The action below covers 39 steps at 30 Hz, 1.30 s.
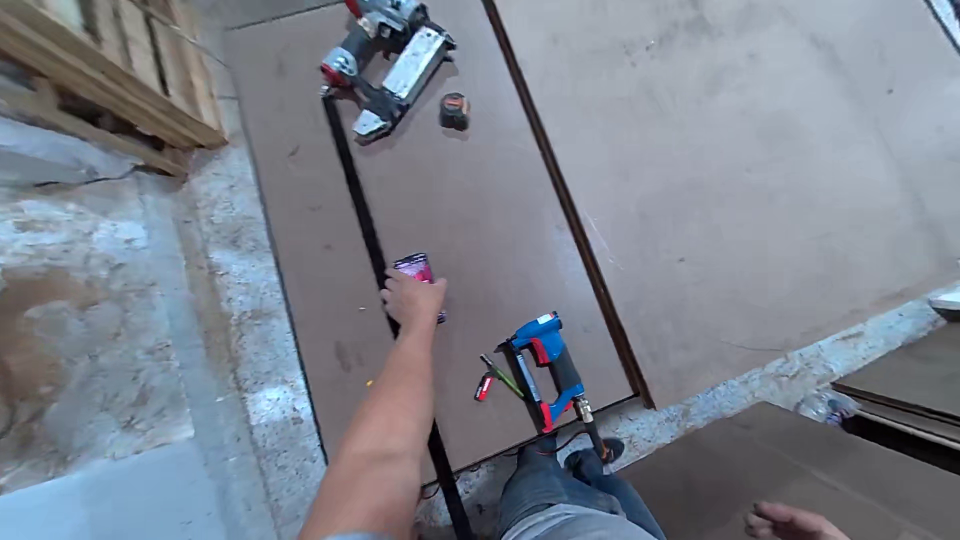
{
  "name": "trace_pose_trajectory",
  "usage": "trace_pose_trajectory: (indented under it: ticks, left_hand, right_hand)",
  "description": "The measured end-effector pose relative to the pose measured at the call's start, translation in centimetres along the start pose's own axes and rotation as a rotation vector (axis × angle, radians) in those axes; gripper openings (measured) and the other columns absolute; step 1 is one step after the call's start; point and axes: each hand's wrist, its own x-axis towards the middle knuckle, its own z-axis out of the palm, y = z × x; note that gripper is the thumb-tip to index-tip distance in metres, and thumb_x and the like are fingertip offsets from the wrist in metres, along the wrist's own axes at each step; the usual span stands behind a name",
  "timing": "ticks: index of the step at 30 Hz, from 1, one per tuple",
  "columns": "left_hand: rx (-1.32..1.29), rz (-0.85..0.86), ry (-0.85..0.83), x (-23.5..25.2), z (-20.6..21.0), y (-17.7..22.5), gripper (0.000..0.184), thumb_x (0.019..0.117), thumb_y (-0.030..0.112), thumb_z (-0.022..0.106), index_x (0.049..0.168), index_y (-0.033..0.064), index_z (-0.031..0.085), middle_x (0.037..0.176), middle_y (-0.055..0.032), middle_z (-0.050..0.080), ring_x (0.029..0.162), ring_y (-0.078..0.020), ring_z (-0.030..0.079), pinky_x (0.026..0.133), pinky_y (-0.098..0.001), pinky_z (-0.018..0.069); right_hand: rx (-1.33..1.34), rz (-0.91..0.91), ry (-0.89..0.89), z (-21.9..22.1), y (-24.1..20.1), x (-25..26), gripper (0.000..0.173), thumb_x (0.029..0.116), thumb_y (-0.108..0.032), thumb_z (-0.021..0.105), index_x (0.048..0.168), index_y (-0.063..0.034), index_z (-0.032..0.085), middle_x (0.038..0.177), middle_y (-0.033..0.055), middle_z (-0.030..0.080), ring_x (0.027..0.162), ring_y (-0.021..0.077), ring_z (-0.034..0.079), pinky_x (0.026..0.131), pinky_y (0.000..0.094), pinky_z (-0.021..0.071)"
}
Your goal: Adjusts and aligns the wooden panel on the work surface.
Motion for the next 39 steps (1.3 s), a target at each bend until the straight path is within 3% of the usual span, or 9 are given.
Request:
trace_pose_trajectory:
  ticks: [6,13,17,20,23,26,28,33,39]
  left_hand:
    - [0.005,-0.056,-0.029,2.8,0.0,2.4,0.116,0.0799,0.056,0.074,0.162,-0.0009,0.015,0.156,-0.0372,0.035,0.142,-0.0569,0.036,0.108,-0.0762,0.0334]
    - [0.029,-0.167,0.071,5.4,1.2,5.5,0.110,0.0808,0.057,0.068,0.163,0.0024,0.020,0.159,-0.0317,0.035,0.147,-0.0518,0.033,0.112,-0.0731,0.0304]
    - [-0.104,-0.195,0.106,4.2,1.1,5.6,0.119,0.0815,0.055,0.073,0.166,0.0064,0.005,0.163,-0.0338,0.025,0.149,-0.0538,0.028,0.113,-0.0747,0.0283]
    - [-0.219,-0.064,0.209,-4.4,0.9,4.9,0.118,0.0852,0.061,0.071,0.165,0.0044,0.006,0.165,-0.0319,0.020,0.150,-0.0498,0.028,0.118,-0.0670,0.0309]
    - [-0.197,0.086,0.103,-20.7,3.0,4.9,0.086,0.1023,0.054,0.054,0.165,0.0073,0.017,0.168,-0.0232,0.023,0.152,-0.0413,0.030,0.120,-0.0633,0.0317]
    - [-0.056,0.211,0.003,-32.2,9.8,4.0,0.071,0.0993,0.043,0.062,0.159,0.0108,0.039,0.165,-0.0182,0.033,0.150,-0.0364,0.037,0.118,-0.0600,0.0376]
    - [0.058,0.238,-0.056,-35.4,12.9,4.0,0.066,0.0983,0.038,0.064,0.158,0.0158,0.044,0.169,-0.0136,0.028,0.155,-0.0300,0.030,0.124,-0.0548,0.0298]
    - [0.167,0.182,-0.124,-33.3,13.3,4.1,0.060,0.1072,0.029,0.050,0.163,0.0172,0.033,0.173,-0.0059,0.018,0.160,-0.0239,0.015,0.129,-0.0490,0.0183]
    - [0.072,0.196,-0.063,-25.5,9.3,0.1,0.056,0.1060,0.036,0.054,0.158,0.0188,0.043,0.168,-0.0104,0.032,0.157,-0.0320,0.025,0.126,-0.0599,0.0226]
  right_hand:
    - [-0.192,-0.015,-0.077,-3.1,0.0,6.7,0.053,0.1087,-0.051,0.042,0.119,-0.0078,0.071,0.106,0.0063,0.076,0.096,0.0202,0.074,0.089,0.0418,0.0631]
    - [-0.396,-0.010,-0.283,-9.0,4.0,15.7,0.053,0.1065,-0.055,0.045,0.118,-0.0104,0.072,0.107,0.0013,0.076,0.098,0.0134,0.074,0.088,0.0367,0.0635]
    - [-0.722,-0.193,-0.394,-9.6,6.9,23.3,0.060,0.1031,-0.062,0.046,0.132,-0.0135,0.067,0.121,0.0022,0.072,0.111,0.0141,0.069,0.096,0.0417,0.0597]
    - [-0.895,-0.460,-0.464,-7.2,8.9,28.7,0.067,0.0997,-0.063,0.049,0.145,-0.0148,0.059,0.145,0.0067,0.061,0.127,0.0256,0.063,0.101,0.0532,0.0536]
    - [-0.954,-0.666,-0.525,-3.8,11.0,32.2,0.073,0.0995,-0.062,0.046,0.157,-0.0174,0.045,0.163,0.0044,0.041,0.150,0.0244,0.039,0.119,0.0544,0.0364]
    - [-1.036,-0.777,-0.549,-1.4,14.2,34.3,0.079,0.0997,-0.068,0.038,0.162,-0.0192,0.035,0.171,0.0012,0.025,0.159,0.0218,0.018,0.128,0.0574,0.0151]
    - [-1.122,-0.816,-0.537,-0.7,16.0,34.7,0.081,0.0999,-0.069,0.031,0.164,-0.0200,0.029,0.173,0.0005,0.019,0.160,0.0217,0.012,0.128,0.0593,0.0097]
    - [-1.175,-0.805,-0.527,-0.5,17.0,35.0,0.083,0.0982,-0.072,0.028,0.164,-0.0227,0.029,0.173,0.0006,0.021,0.160,0.0232,0.014,0.128,0.0604,0.0099]
    - [-1.156,-0.806,-0.509,-0.1,17.4,35.4,0.083,0.0971,-0.073,0.028,0.164,-0.0233,0.031,0.172,0.0022,0.023,0.160,0.0254,0.016,0.128,0.0605,0.0091]
